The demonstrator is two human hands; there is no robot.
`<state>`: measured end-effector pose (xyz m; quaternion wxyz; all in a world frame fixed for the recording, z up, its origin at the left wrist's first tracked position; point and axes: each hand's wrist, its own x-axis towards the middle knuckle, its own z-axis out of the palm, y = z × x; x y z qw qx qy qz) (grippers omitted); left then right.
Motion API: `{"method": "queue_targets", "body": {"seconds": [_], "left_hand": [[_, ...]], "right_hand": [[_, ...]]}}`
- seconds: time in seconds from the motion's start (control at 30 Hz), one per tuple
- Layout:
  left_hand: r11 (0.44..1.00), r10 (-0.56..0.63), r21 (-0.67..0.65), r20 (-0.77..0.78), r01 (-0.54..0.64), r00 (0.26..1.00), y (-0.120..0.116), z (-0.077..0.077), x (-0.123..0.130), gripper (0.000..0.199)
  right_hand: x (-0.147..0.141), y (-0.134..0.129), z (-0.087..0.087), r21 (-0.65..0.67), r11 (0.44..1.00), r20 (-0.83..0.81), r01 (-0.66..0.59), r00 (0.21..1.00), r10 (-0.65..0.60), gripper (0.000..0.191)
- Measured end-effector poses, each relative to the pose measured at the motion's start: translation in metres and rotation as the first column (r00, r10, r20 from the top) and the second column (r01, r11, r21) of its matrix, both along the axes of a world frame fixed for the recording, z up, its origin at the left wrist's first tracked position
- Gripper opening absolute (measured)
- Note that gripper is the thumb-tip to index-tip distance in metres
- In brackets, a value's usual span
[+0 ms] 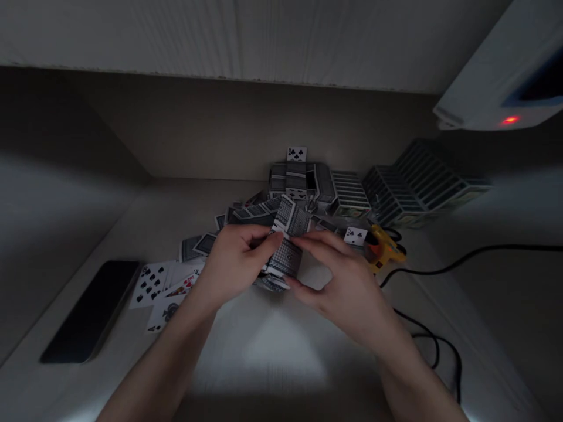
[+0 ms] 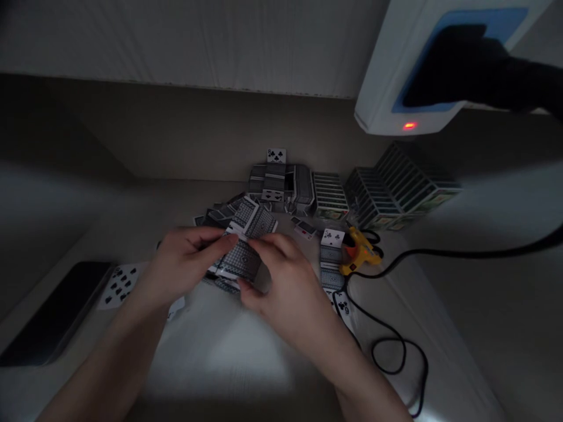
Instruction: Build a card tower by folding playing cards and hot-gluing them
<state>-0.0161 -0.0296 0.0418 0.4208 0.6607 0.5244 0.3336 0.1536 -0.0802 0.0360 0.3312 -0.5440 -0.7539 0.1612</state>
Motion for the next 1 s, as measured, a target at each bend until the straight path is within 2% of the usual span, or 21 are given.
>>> {"method": "queue_targets", "body": {"seconds": [0.23, 0.53, 0.7, 0.8, 1.0], "left_hand": [[1.000, -0.013, 0.015, 0.000, 0.013, 1.000, 0.000, 0.000, 0.001, 0.031], [1.000, 0.001, 0.005, -0.013, -0.001, 1.000, 0.001, -0.001, 0.001, 0.033], [0.998, 0.033, 0.053, -0.015, -0.032, 0.999, 0.001, -0.001, -0.001, 0.033], [0.998, 0.035, 0.056, -0.003, -0.035, 0.999, 0.001, -0.001, -0.004, 0.032], [0.999, 0.041, 0.028, 0.052, -0.042, 0.998, 0.002, 0.000, -0.006, 0.030]], "right_hand": [[-0.004, -0.002, -0.002, 0.059, 0.998, 0.072, 0.016, 0.997, -0.021, 0.038], [-0.005, -0.002, -0.005, 0.068, 0.993, 0.004, 0.100, 0.995, -0.101, 0.049], [-0.013, -0.003, -0.007, 0.040, 0.999, -0.082, 0.027, 0.996, -0.024, 0.041], [-0.014, -0.002, -0.008, 0.003, 0.999, -0.131, 0.043, 0.991, -0.042, 0.039], [-0.008, 0.003, -0.008, 0.085, 0.995, -0.104, 0.054, 0.994, -0.045, 0.040]]}}
